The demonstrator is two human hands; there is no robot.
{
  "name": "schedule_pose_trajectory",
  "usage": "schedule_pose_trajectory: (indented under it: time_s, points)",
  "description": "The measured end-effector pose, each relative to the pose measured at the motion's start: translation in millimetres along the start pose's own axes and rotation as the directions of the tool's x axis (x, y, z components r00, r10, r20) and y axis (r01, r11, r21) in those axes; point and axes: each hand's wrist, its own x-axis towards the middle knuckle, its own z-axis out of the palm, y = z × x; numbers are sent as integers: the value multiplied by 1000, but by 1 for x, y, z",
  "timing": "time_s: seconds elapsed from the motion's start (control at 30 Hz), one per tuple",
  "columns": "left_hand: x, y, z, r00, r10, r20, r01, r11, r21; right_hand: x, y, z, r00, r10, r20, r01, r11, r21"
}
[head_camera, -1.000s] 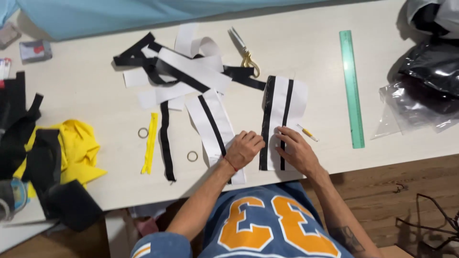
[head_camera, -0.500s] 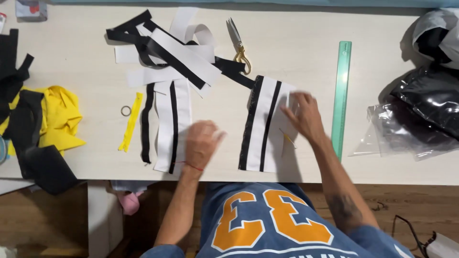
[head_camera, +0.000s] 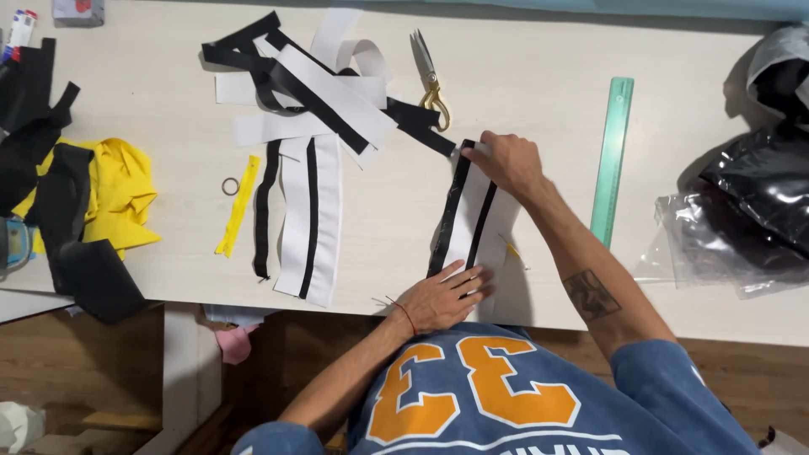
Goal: Preparing fabric strips by using a small tool to adjust edges and then arranging them on a table.
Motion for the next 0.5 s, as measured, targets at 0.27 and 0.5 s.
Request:
schedule_pose_trajectory:
  time_s: [0.27, 0.5]
  points:
    - [-8, -5, 17, 992, 39, 118, -35, 999, -30, 20, 37, 50, 901, -392, -183, 326, 894, -307]
    - [-12, -14, 13, 977, 91, 191, -72, 992, -109, 28, 41, 40, 847, -512, -141, 437, 823, -362]
